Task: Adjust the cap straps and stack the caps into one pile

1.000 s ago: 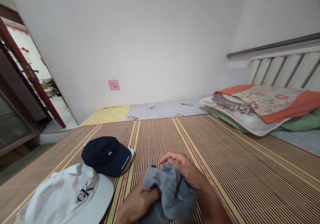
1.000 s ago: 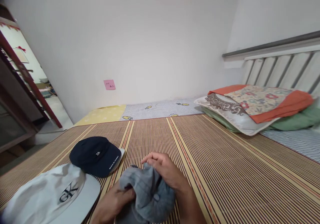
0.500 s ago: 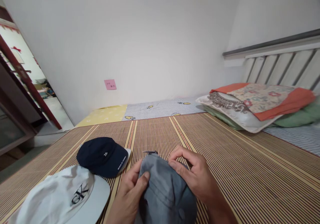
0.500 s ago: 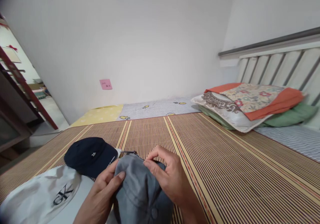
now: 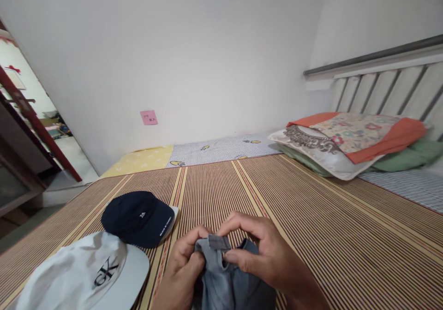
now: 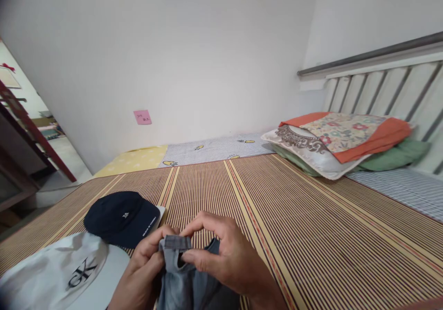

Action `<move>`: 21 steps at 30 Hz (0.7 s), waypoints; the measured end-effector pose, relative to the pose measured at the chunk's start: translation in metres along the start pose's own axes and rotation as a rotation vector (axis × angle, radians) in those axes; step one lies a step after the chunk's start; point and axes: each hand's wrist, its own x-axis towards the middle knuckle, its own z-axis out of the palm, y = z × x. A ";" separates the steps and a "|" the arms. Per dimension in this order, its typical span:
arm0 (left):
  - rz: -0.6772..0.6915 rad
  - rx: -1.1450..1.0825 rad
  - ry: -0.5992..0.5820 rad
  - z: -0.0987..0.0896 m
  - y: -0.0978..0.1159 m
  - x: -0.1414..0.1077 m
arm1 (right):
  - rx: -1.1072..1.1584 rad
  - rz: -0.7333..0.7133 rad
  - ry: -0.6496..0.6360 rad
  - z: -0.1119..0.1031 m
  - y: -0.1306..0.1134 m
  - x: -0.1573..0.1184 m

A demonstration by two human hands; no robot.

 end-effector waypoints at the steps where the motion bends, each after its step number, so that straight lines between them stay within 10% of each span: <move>1: 0.005 0.003 -0.002 -0.001 0.000 -0.001 | -0.018 0.017 0.011 0.000 -0.001 0.000; 8: 0.153 0.262 0.090 0.000 0.012 -0.001 | -0.209 0.017 0.073 0.000 -0.005 0.001; 21: 0.108 0.328 -0.118 -0.006 0.022 -0.006 | -0.213 -0.077 0.005 0.004 -0.010 -0.006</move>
